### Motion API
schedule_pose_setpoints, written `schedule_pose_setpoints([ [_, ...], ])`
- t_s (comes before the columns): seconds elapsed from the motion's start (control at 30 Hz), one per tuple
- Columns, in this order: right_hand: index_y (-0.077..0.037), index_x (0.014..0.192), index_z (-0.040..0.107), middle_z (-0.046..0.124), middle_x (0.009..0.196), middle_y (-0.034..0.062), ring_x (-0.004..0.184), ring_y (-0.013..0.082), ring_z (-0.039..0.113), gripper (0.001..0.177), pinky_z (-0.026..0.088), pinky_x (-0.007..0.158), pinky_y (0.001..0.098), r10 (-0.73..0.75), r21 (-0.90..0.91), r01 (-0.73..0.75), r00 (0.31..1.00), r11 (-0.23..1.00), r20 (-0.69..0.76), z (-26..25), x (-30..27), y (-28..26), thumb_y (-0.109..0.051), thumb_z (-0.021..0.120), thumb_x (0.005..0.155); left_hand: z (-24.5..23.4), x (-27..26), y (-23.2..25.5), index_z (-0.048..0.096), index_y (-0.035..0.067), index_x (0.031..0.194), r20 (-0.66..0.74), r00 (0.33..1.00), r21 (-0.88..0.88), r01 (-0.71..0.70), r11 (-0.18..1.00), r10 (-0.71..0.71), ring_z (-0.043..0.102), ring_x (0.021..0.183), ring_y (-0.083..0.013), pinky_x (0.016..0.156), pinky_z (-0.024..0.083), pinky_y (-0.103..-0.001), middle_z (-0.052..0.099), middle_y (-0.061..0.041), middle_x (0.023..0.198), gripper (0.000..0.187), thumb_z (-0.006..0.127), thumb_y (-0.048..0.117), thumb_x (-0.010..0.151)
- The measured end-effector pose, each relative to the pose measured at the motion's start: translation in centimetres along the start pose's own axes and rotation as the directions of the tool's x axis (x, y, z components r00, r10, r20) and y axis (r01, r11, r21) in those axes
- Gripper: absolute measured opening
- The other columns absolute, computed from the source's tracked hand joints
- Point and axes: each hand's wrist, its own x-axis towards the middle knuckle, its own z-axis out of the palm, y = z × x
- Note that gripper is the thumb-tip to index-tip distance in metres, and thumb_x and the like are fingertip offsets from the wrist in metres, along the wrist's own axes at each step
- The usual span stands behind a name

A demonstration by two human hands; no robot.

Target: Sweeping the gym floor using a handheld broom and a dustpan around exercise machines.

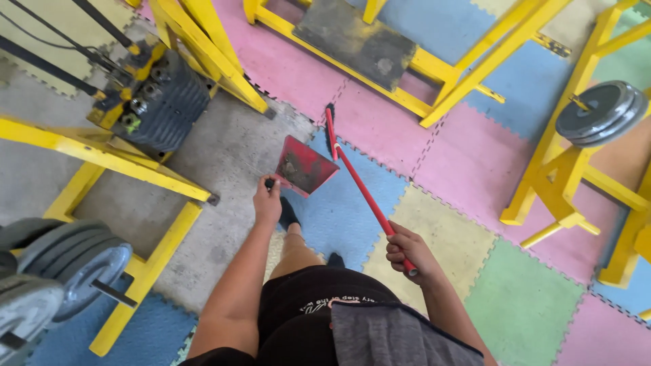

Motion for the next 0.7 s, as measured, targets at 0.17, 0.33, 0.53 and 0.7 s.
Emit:
schedule_pose_setpoints([
  [0.17, -0.017, 0.156, 0.037, 0.042, 0.066, -0.0040, 0.048, 0.0039, 0.037, 0.062, 0.026, 0.039, 0.0197, 0.041, -0.046, -0.043, 0.998, 0.998, -0.047, 6.5, 4.7, -4.1, -0.010, 0.050, 0.096, -1.1, 6.9, 0.1, 0.062, 0.009, 0.110, 0.007, 0.995, 0.051, 0.100, 0.994, -0.101, 0.064, 0.075, -0.0185, 0.071, 0.053, -0.035, 0.071, -0.009, 0.087, 0.015, 0.066, 0.020, 0.100],
  [0.33, -0.014, 0.147, 0.047, 0.043, 0.066, -0.0035, 0.049, 0.0037, 0.039, 0.051, 0.026, 0.039, 0.0202, 0.029, -0.067, -0.032, 0.998, 0.997, -0.049, 13.3, 8.6, -8.1, -0.011, 0.051, 0.096, -2.6, 13.1, 0.6, 0.061, 0.009, 0.108, 0.015, 0.996, 0.078, 0.089, 0.993, -0.091, 0.066, 0.076, -0.0180, 0.072, 0.053, -0.034, 0.071, -0.009, 0.086, 0.016, 0.068, 0.020, 0.099],
  [0.53, -0.008, 0.131, 0.052, 0.044, 0.067, -0.0040, 0.049, 0.0023, 0.039, 0.036, 0.027, 0.039, 0.0203, -0.003, -0.094, 0.003, 1.000, 0.996, -0.001, 18.2, 13.2, -10.7, -0.011, 0.052, 0.095, -4.2, 18.8, 2.3, 0.059, 0.010, 0.112, 0.055, 0.992, 0.013, 0.111, 0.994, -0.111, 0.067, 0.076, -0.0162, 0.072, 0.052, -0.033, 0.072, -0.009, 0.084, 0.018, 0.066, 0.020, 0.099],
  [0.7, -0.010, 0.135, 0.049, 0.045, 0.070, -0.0031, 0.050, 0.0022, 0.041, 0.041, 0.026, 0.039, 0.0196, 0.013, -0.019, -0.013, 1.000, 1.000, 0.022, 20.1, 15.3, -13.6, -0.011, 0.050, 0.094, -4.5, 21.7, 4.3, 0.061, 0.007, 0.110, 0.028, 0.996, 0.023, 0.079, 0.997, -0.080, 0.061, 0.074, -0.0189, 0.071, 0.052, -0.033, 0.068, -0.010, 0.086, 0.016, 0.066, 0.018, 0.100],
])
